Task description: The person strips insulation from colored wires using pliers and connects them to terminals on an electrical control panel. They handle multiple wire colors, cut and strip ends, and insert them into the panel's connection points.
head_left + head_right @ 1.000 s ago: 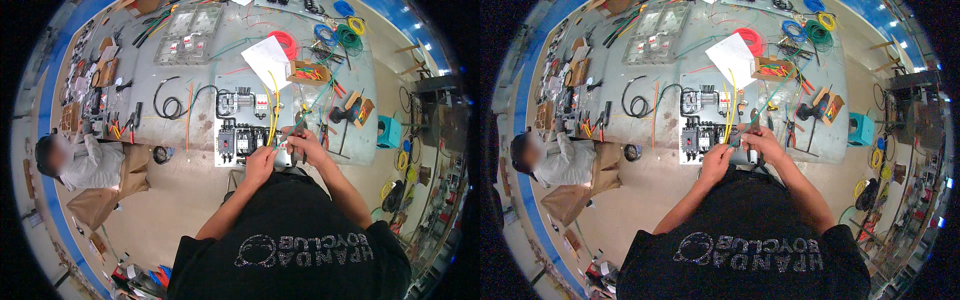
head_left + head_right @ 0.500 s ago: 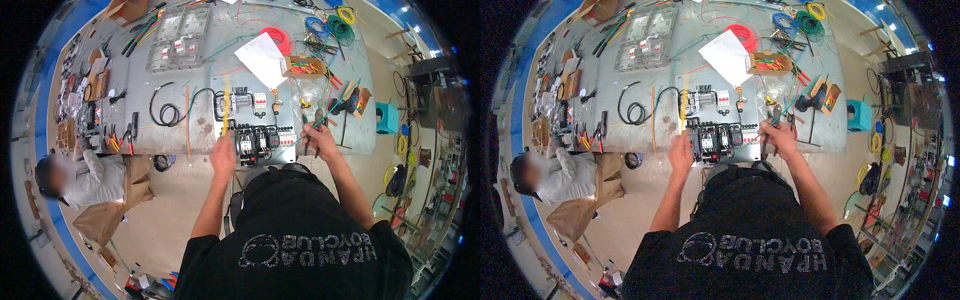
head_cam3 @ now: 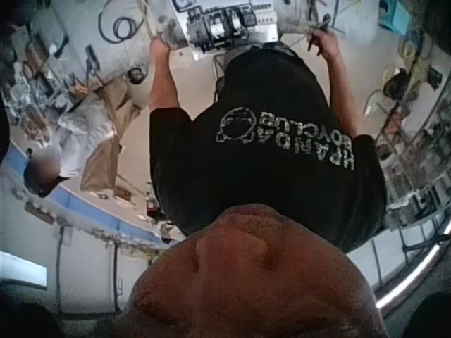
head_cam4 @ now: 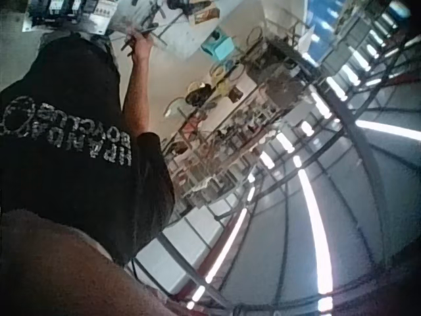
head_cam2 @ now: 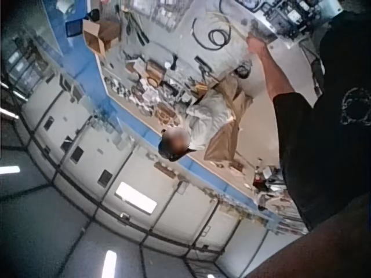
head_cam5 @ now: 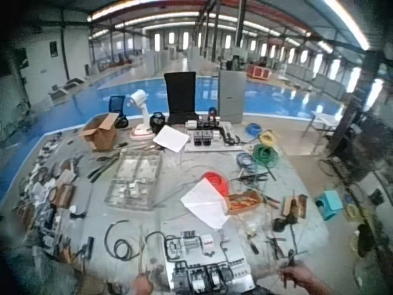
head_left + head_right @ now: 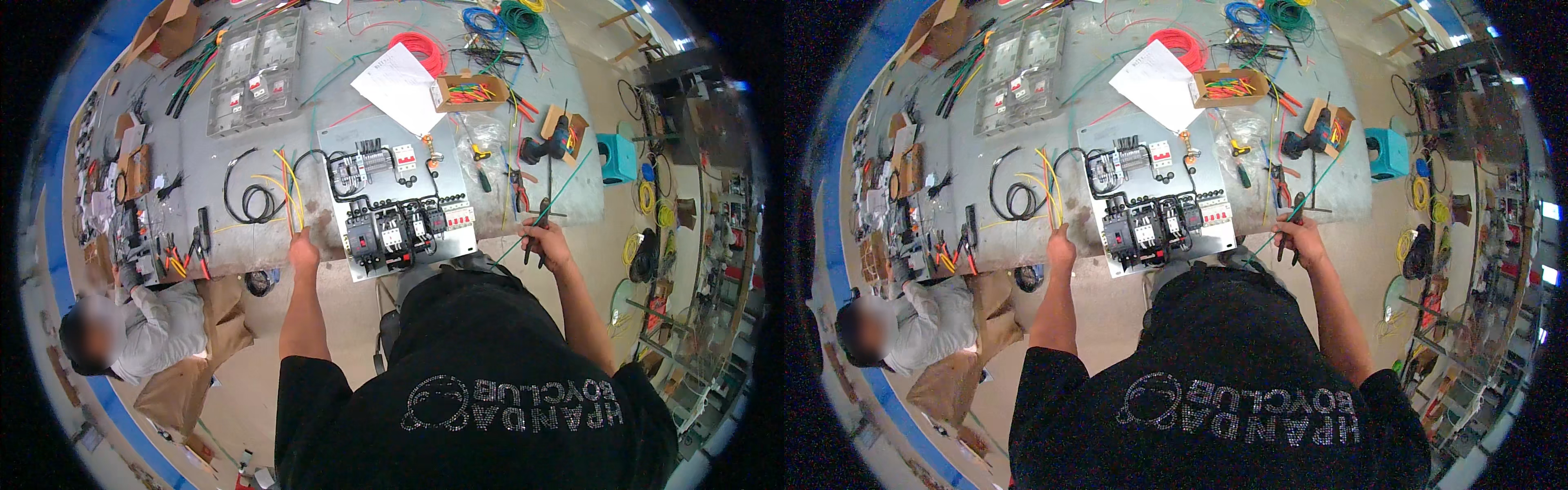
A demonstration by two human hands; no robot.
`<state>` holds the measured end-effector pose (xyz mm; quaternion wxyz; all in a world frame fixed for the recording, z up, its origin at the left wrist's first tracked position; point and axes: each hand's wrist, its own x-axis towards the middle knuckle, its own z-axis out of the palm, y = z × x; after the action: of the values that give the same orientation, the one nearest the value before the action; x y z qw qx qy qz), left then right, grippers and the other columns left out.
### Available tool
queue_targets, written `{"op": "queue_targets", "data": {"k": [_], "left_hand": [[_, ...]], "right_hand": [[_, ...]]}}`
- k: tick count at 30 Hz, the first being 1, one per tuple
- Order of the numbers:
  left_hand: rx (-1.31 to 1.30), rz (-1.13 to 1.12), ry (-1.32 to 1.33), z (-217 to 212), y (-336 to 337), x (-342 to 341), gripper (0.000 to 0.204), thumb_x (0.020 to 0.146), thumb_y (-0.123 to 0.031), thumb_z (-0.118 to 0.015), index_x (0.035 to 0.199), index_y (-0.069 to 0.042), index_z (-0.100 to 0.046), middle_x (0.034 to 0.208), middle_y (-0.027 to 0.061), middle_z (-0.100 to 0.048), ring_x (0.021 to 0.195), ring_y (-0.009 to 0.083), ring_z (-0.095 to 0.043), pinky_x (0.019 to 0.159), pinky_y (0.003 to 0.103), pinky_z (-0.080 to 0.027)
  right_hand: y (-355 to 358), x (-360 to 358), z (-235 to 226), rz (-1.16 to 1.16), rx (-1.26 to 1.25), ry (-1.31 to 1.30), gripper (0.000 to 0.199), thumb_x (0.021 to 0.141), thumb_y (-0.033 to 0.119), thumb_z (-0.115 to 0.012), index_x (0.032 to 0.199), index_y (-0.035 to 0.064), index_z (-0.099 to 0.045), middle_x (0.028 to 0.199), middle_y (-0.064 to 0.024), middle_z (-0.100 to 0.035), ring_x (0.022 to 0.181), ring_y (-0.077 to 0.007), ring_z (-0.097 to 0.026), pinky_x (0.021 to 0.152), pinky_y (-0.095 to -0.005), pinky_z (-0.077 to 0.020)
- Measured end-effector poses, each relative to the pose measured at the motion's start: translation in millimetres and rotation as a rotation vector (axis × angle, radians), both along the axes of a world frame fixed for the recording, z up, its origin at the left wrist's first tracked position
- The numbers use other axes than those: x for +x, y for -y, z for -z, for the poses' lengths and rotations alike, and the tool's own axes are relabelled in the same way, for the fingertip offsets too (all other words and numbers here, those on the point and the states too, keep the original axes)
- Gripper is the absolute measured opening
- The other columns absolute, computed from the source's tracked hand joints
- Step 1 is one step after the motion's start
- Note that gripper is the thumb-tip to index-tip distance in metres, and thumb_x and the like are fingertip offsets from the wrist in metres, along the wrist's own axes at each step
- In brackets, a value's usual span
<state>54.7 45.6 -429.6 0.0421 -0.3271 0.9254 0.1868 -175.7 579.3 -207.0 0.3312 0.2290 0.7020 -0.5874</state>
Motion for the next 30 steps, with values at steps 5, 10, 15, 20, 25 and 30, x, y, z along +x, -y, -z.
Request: {"op": "queue_targets", "data": {"k": [5, 10, 15, 20, 25, 30], "left_hand": [[0.041, 0.031, 0.117, 12.6, 2.6, 5.3, 0.041, 0.083, -0.004, -0.051, 0.121, -0.010, -0.066, 0.109, 0.0204, -0.067, 0.104, 0.0393, -0.064, 0.090, 0.048, -0.052], [0.074, -0.033, 0.096, 13.8, 0.4, 17.1, 0.038, 0.081, -0.009, -0.061, 0.118, -0.007, -0.068, 0.113, 0.0199, -0.067, 0.105, 0.0381, -0.064, 0.092, 0.047, -0.052], [0.164, -0.197, -0.077, 7.9, -24.5, 28.4, 0.037, 0.083, -0.011, -0.066, 0.119, -0.003, -0.068, 0.112, 0.0197, -0.069, 0.098, 0.0338, -0.067, 0.088, 0.040, -0.053], [0.536, -0.311, -0.514, -67.9, -122.4, -0.8, 0.031, 0.094, -0.019, -0.065, 0.117, 0.001, -0.068, 0.102, 0.0157, -0.071, 0.093, 0.0210, -0.069, 0.081, 0.032, -0.054], [1.042, 0.070, -0.424, -179.9, -247.4, -65.2, 0.032, 0.099, -0.024, -0.060, 0.122, -0.002, -0.066, 0.099, 0.0106, -0.071, 0.089, 0.0168, -0.066, 0.083, 0.030, -0.053], [1.515, 0.256, -0.258, -201.9, -291.8, -90.8, 0.030, 0.104, -0.023, -0.053, 0.118, 0.000, -0.065, 0.087, 0.0055, -0.068, 0.079, 0.0124, -0.065, 0.076, 0.027, -0.053]], "right_hand": [[-6.7, 6.3, -1.0, -0.026, 0.016, -0.010, 0.023, 0.086, 0.006, -0.067, 0.108, -0.0014, -0.061, 0.086, -0.0112, -0.069, 0.065, -0.0168, -0.065, 0.063, -0.0301, -0.0565], [-9.6, 1.5, 2.5, -0.047, 0.027, -0.030, 0.023, 0.086, 0.006, -0.068, 0.107, -0.0010, -0.061, 0.085, -0.0103, -0.069, 0.064, -0.0161, -0.064, 0.061, -0.0297, -0.0545], [-0.6, -14.1, -3.6, -0.136, 0.081, -0.081, 0.022, 0.087, 0.008, -0.068, 0.106, -0.0003, -0.061, 0.085, -0.0089, -0.067, 0.066, -0.0157, -0.064, 0.062, -0.0293, -0.0538], [25.1, -20.3, -16.9, -0.047, -0.087, -0.077, 0.022, 0.090, 0.007, -0.067, 0.109, 0.0006, -0.060, 0.092, -0.0103, -0.068, 0.071, -0.0154, -0.065, 0.065, -0.0292, -0.0544], [57.4, -19.9, -32.2, -0.062, -0.329, -0.057, 0.023, 0.091, 0.007, -0.067, 0.112, 0.0010, -0.060, 0.095, -0.0120, -0.070, 0.071, -0.0153, -0.065, 0.066, -0.0304, -0.0556], [79.7, -16.2, -44.3, -0.129, -0.423, -0.044, 0.021, 0.092, 0.006, -0.066, 0.111, 0.0009, -0.060, 0.096, -0.0124, -0.071, 0.069, -0.0164, -0.066, 0.063, -0.0316, -0.0559]]}}
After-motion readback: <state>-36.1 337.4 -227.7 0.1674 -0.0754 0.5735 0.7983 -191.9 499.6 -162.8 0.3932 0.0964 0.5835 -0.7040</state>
